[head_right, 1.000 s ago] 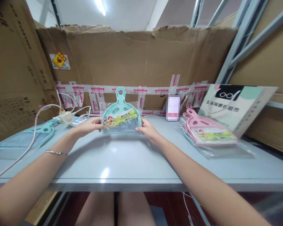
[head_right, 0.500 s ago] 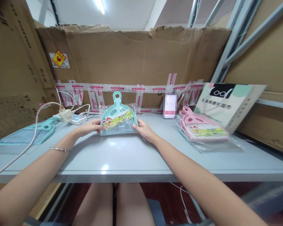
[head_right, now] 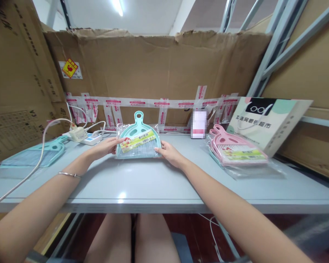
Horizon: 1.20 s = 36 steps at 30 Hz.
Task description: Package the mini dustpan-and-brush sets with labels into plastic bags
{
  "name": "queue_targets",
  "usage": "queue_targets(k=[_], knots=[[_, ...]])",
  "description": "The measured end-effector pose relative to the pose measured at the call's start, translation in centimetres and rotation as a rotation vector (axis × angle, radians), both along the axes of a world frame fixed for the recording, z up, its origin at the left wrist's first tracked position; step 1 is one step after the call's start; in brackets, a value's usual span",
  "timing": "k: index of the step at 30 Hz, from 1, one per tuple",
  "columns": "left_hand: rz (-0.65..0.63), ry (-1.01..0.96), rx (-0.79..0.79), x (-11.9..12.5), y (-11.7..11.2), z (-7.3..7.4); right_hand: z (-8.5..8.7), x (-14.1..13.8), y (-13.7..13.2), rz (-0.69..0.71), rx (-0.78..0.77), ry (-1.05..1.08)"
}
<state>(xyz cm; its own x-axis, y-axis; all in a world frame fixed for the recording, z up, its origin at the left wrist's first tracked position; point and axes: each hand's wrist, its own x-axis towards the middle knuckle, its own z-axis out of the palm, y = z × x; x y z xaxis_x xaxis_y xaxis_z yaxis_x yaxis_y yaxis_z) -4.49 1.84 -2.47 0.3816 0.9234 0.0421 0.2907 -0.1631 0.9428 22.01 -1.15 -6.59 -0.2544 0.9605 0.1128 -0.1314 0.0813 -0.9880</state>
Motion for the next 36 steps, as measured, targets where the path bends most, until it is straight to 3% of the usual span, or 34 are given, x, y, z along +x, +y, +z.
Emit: queue_targets(k=[5,7,9,11,13,15,18,24,28,31,36], knots=[[0.131,-0.045,-0.004,0.5,0.4,-0.6,-0.2,-0.3,-0.2,0.108,-0.003,-0.117],[0.148,-0.051,-0.007,0.7,0.4,-0.7,-0.2,-0.3,-0.2,-0.004,0.077,-0.208],[0.17,-0.056,0.02,0.9,0.2,-0.6,0.1,-0.3,-0.4,-0.249,0.313,-0.344],[0.185,-0.06,0.066,1.4,0.0,-0.5,0.6,-0.4,-0.9,-0.431,0.647,-0.517],[0.185,-0.082,0.091,1.9,-0.3,-0.5,1.2,-0.7,-1.5,-0.398,0.902,-0.7],[0.192,-0.147,0.087,2.4,-0.5,-0.4,1.6,-1.0,-2.0,-0.242,0.99,-0.866],[0.244,-0.265,0.052,2.6,-0.4,-0.4,1.7,-1.2,-2.3,-0.117,0.957,-0.97],[0.317,-0.398,0.005,2.1,0.0,-0.3,1.3,-1.1,-2.2,-0.189,0.852,-0.806],[0.316,-0.496,-0.046,2.5,-0.3,-0.3,1.0,-1.6,-1.7,-0.253,0.503,-0.548],[0.286,-0.554,-0.077,3.0,-0.7,-0.3,0.8,-2.0,-1.2,-0.21,0.216,-0.23],[0.147,-0.522,-0.103,3.6,-1.2,-0.9,1.0,-2.3,-1.1,-0.115,-0.005,0.083]])
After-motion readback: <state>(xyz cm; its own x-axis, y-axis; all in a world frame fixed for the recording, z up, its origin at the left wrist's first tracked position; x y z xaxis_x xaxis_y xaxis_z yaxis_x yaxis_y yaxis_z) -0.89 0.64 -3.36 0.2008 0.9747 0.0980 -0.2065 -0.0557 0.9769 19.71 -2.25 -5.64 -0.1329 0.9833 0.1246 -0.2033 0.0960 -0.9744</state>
